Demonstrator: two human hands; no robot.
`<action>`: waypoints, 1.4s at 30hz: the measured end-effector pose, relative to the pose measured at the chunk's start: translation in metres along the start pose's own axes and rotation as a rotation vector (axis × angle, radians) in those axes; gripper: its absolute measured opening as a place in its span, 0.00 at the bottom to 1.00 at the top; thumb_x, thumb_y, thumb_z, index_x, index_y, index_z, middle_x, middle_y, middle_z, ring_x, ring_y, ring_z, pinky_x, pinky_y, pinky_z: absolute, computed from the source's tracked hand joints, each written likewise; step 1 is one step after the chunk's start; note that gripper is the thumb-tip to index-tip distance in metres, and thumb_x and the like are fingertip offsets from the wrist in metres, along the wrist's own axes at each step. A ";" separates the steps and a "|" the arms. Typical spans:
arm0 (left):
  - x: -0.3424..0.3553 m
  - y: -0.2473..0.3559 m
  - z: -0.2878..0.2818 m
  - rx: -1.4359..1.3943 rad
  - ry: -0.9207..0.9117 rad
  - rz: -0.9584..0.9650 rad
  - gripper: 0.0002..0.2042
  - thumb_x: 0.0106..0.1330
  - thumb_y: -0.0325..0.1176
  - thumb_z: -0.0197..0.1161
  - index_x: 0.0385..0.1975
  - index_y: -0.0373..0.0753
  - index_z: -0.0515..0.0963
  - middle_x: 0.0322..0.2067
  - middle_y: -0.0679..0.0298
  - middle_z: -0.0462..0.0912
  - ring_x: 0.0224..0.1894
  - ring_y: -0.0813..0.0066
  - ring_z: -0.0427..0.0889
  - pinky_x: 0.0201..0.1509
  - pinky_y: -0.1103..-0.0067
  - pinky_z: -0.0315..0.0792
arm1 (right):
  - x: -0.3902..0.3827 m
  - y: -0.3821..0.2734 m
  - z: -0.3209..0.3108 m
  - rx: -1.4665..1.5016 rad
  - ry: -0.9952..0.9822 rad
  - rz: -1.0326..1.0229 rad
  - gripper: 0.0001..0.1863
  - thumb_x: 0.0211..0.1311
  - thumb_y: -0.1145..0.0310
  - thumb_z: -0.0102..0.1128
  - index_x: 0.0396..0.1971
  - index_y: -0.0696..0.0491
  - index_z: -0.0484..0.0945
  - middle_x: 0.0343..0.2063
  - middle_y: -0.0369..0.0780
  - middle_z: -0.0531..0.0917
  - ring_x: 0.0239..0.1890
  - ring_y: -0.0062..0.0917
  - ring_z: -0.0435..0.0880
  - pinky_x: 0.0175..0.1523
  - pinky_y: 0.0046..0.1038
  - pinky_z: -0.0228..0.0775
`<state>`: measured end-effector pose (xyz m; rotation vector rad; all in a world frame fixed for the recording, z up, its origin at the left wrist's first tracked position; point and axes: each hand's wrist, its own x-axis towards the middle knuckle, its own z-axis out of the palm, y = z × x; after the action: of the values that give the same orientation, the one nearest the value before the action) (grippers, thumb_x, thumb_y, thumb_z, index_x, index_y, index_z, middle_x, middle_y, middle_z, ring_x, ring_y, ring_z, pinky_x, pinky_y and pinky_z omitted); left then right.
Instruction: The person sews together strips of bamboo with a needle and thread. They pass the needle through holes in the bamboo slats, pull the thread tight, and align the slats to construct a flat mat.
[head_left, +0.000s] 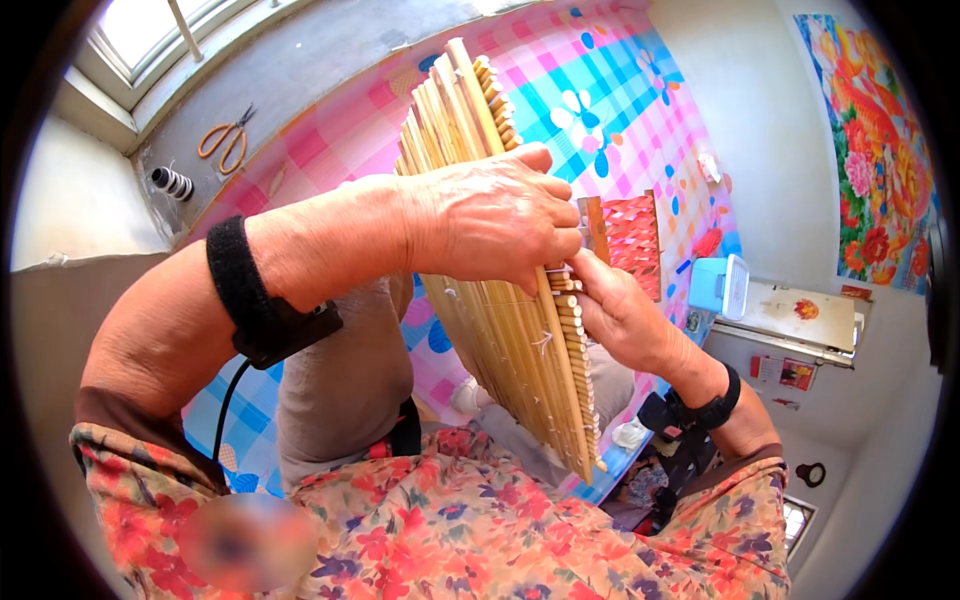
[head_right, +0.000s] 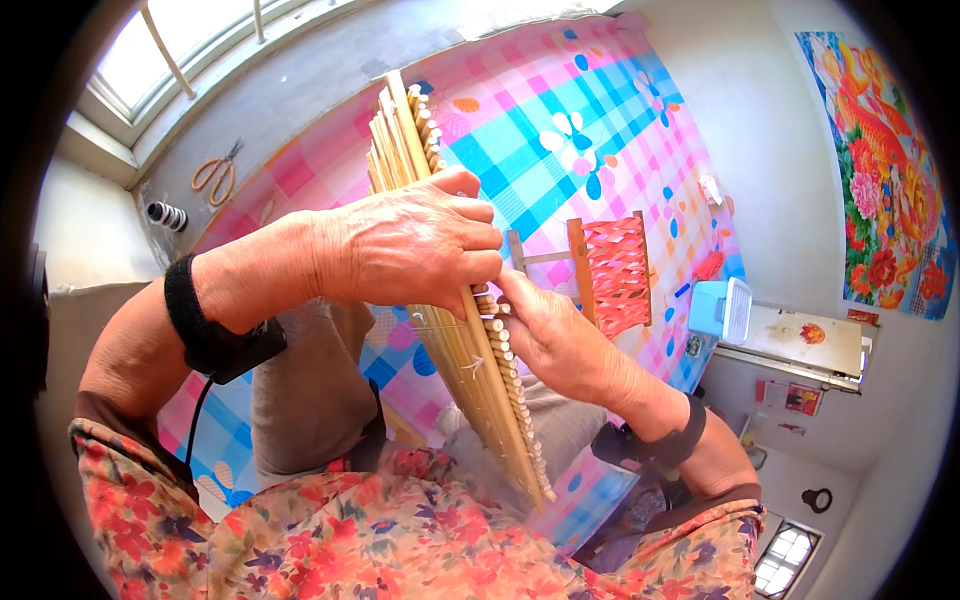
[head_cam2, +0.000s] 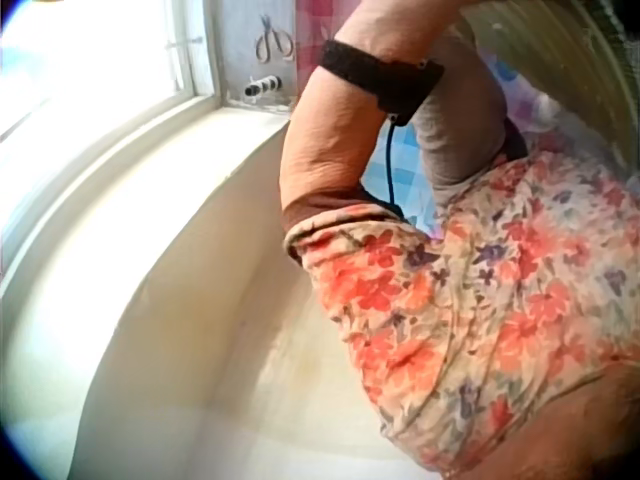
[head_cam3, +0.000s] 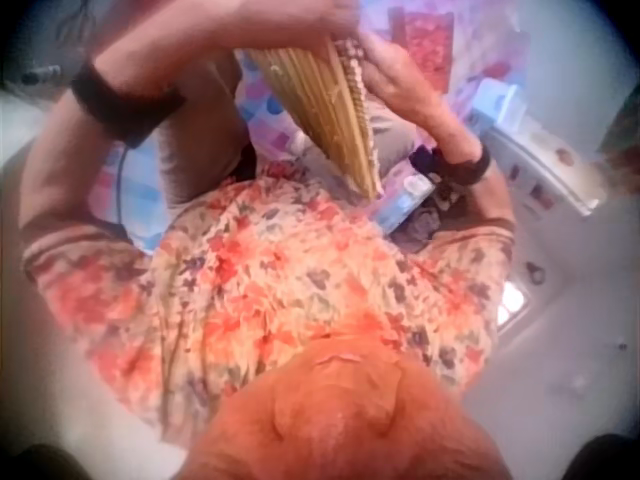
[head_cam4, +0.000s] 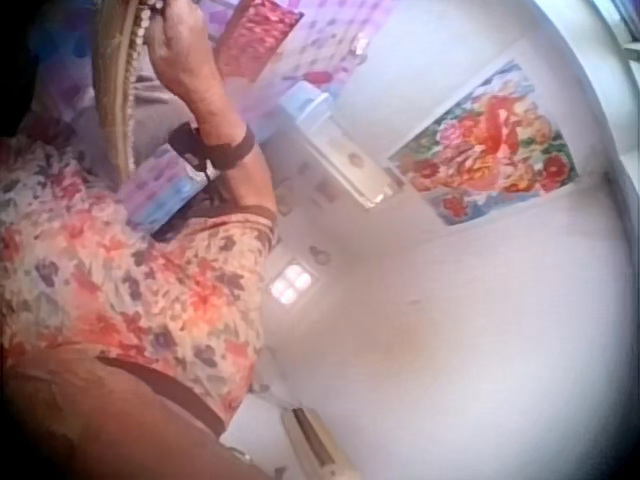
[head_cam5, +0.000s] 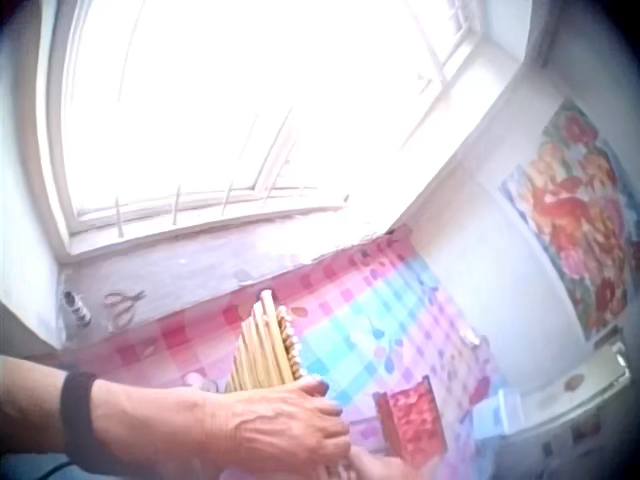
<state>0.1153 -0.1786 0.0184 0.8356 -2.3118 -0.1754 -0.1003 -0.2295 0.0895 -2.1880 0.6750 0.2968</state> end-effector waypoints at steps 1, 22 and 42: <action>0.000 0.001 -0.002 0.002 -0.007 -0.008 0.16 0.48 0.44 0.71 0.30 0.43 0.74 0.29 0.69 0.75 0.40 0.72 0.76 0.51 0.71 0.64 | -0.001 -0.005 -0.004 0.063 -0.033 0.101 0.19 0.67 0.76 0.44 0.57 0.58 0.65 0.33 0.45 0.79 0.31 0.35 0.83 0.37 0.32 0.73; 0.098 0.084 -0.059 0.213 -0.008 -0.228 0.14 0.53 0.41 0.70 0.28 0.37 0.77 0.27 0.57 0.79 0.34 0.54 0.80 0.39 0.65 0.72 | -0.161 -0.023 0.022 -0.882 0.861 -0.378 0.10 0.49 0.74 0.58 0.34 0.55 0.75 0.27 0.39 0.73 0.33 0.30 0.77 0.36 0.30 0.74; 0.104 0.150 -0.070 0.081 0.166 -0.746 0.20 0.56 0.48 0.68 0.30 0.34 0.79 0.20 0.55 0.78 0.23 0.63 0.76 0.31 0.69 0.69 | -0.116 -0.030 -0.003 -0.976 1.212 -0.686 0.09 0.50 0.72 0.58 0.33 0.56 0.74 0.27 0.38 0.73 0.33 0.31 0.78 0.38 0.31 0.73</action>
<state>0.0212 -0.1178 0.1787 1.6563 -1.7668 -0.3172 -0.1801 -0.1732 0.1592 -3.2572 0.2908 -1.4421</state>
